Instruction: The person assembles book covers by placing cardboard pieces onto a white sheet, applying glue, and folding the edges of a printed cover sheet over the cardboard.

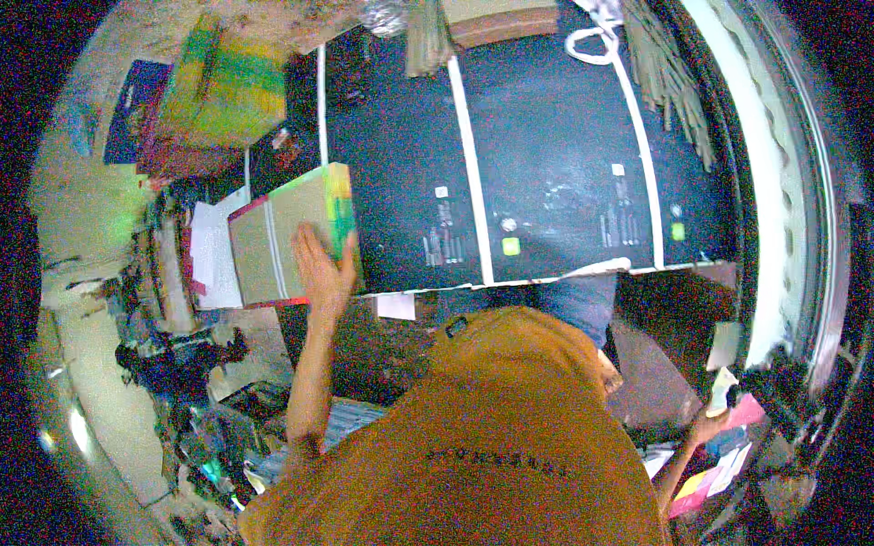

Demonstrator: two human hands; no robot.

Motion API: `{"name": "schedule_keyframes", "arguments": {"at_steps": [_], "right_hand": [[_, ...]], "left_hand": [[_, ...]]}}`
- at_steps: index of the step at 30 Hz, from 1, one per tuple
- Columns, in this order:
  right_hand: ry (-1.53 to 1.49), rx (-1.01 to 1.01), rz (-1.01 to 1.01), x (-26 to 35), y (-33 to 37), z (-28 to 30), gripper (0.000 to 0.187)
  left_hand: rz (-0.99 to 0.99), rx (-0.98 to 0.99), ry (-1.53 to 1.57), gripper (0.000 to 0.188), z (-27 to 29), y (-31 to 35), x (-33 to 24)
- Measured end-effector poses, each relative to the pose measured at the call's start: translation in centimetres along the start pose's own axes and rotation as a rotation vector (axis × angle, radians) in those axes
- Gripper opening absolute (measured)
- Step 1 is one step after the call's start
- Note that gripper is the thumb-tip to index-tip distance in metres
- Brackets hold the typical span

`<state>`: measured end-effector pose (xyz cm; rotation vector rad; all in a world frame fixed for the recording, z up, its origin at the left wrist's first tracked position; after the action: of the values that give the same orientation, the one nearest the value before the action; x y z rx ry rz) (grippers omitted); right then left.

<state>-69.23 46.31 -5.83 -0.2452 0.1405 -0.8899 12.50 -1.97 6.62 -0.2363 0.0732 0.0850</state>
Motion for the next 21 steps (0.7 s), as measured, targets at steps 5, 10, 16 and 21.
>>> {"name": "schedule_keyframes", "arguments": {"at_steps": [5, 10, 16, 21], "right_hand": [[-0.437, 0.261, 0.059, 1.7, -2.0, -1.2, 0.079], [-0.051, 0.369, -0.071, 4.8, -4.3, 1.2, 0.113], [-0.095, 0.46, -0.192, 2.1, -3.3, -1.5, 0.122], [-0.091, 0.452, -0.343, -0.5, -2.9, -2.7, 0.056]], "left_hand": [[0.049, 0.055, -0.115, 0.069, -5.3, 0.7, 3.3], [-0.243, -0.26, -0.402, 0.068, -9.0, 1.8, 8.6], [-0.154, -0.145, -0.234, 0.068, -7.8, -0.4, 6.5], [-0.129, -0.13, -0.158, 0.072, -9.6, -0.2, 6.4]]}}
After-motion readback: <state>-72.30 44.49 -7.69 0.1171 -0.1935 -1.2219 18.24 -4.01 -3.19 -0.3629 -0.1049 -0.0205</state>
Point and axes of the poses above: each hand's wrist, its own y-axis away from the middle knuckle, its own z-axis out of the back of the hand, x = y × z, the point moved 3 cm from there along -y, towards the middle knuckle, and after that the axes turned 1 degree about x, right-handed, at the moved point
